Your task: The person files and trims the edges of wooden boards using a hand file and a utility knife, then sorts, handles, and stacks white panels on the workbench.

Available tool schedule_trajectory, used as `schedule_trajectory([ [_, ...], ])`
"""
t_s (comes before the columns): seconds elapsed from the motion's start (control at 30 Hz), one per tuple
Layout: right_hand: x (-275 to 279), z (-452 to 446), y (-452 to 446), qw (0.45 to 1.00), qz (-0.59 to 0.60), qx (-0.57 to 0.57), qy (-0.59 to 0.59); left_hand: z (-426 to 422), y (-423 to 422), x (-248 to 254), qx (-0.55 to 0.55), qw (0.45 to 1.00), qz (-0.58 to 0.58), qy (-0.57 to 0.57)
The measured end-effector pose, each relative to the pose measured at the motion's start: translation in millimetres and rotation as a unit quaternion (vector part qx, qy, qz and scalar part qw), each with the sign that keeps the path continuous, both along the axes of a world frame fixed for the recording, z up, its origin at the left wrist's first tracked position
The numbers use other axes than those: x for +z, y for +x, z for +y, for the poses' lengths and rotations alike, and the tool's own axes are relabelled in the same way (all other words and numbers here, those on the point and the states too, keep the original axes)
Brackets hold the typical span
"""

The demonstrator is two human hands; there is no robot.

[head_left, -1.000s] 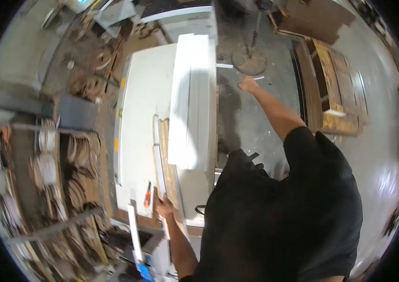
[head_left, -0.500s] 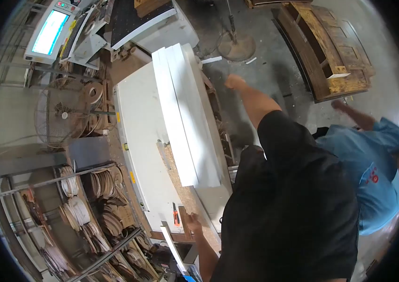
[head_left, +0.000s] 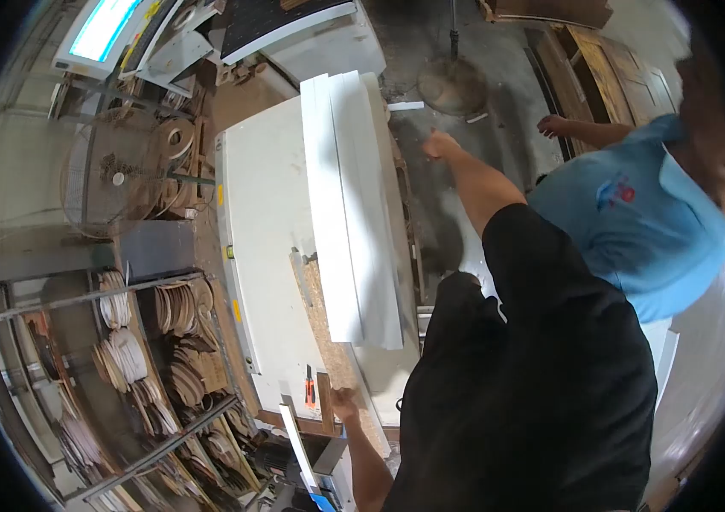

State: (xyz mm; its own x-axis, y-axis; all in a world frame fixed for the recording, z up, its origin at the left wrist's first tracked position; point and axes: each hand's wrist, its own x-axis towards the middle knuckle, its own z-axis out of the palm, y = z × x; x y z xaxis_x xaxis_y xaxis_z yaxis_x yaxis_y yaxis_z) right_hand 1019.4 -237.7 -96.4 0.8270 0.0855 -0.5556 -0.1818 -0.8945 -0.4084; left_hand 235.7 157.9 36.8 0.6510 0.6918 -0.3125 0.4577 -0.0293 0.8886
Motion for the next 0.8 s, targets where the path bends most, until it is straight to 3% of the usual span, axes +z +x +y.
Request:
schedule_trajectory([
  [0.1, 12.9, 2.2, 4.6, 0.999, 0.050, 0.004, 0.013, 19.7, -16.4, -21.9, 0.003, 0.996, -0.027, -0.084],
  [0.13, 8.2, 6.1, 1.3, 1.000, -0.007, -0.017, 0.003, 5.0, -5.8, -6.1, -0.030, 0.996, 0.067, 0.050],
  [0.17, 1.2, 10.3, -5.4, 0.997, -0.065, -0.038, -0.007, 2.7, -6.3, -9.5, -0.009, 0.998, 0.056, 0.028],
  [0.23, -5.5, 11.3, -19.3, 0.991, -0.126, 0.023, -0.044, 7.3, -9.5, -18.1, 0.033, 0.999, 0.034, -0.015],
  [0.37, -5.8, 5.5, -50.7, 0.914, -0.132, 0.351, -0.154, 15.7, -23.8, -25.2, -0.015, 0.999, 0.032, 0.031],
  [0.4, -6.9, 3.8, -60.6, 0.874, -0.129, 0.431, -0.182, 5.3, -13.3, 1.2, -0.006, 0.988, 0.128, 0.090],
  [0.43, -7.1, 2.1, -71.0, 0.827, -0.131, 0.508, -0.202, -2.5, -11.6, 7.0, -0.002, 0.975, 0.109, 0.193],
  [0.47, -17.6, 4.7, -84.5, 0.796, -0.145, 0.550, -0.207, 12.7, -31.2, -12.1, 0.022, 0.985, 0.138, 0.101],
  [0.5, -42.8, -0.4, -102.2, 0.786, -0.167, 0.561, -0.198, 14.1, -35.0, -6.7, 0.006, 0.971, 0.208, 0.122],
  [0.53, -74.5, -4.0, -117.7, 0.800, -0.194, 0.541, -0.172, 22.6, -45.8, -34.5, 0.023, 0.976, 0.146, 0.161],
  [0.57, -117.8, -13.5, -135.1, 0.827, -0.220, 0.502, -0.129, 21.9, -43.8, -22.8, 0.005, 0.969, 0.211, 0.128],
  [0.6, -155.6, -25.0, -148.3, 0.856, -0.238, 0.455, -0.061, 25.3, -55.5, -35.4, 0.003, 0.957, 0.238, 0.165],
  [0.63, -202.5, -35.3, -156.7, 0.873, -0.259, 0.414, 0.015, 20.1, -49.3, -27.1, 0.001, 0.965, 0.217, 0.148],
  [0.67, -165.6, -35.5, -171.7, 0.927, -0.161, 0.311, 0.136, 19.1, -52.5, -36.6, 0.027, 0.967, 0.216, 0.133],
  [0.7, -126.3, -36.3, -185.9, 0.940, -0.060, 0.165, 0.292, 11.9, -40.1, -19.2, 0.024, 0.961, 0.222, 0.163],
  [0.73, -83.9, -37.0, -199.7, 0.911, 0.005, 0.022, 0.411, 13.9, -42.0, -26.7, 0.039, 0.957, 0.256, 0.133],
  [0.77, -78.0, -42.0, -199.4, 0.922, 0.048, 0.011, 0.385, 18.4, -56.3, -56.1, 0.055, 0.952, 0.261, 0.153],
  [0.8, -74.9, -60.7, -200.7, 0.822, 0.126, -0.072, 0.551, -4.2, -29.2, -0.3, 0.053, 0.944, 0.284, 0.162],
])
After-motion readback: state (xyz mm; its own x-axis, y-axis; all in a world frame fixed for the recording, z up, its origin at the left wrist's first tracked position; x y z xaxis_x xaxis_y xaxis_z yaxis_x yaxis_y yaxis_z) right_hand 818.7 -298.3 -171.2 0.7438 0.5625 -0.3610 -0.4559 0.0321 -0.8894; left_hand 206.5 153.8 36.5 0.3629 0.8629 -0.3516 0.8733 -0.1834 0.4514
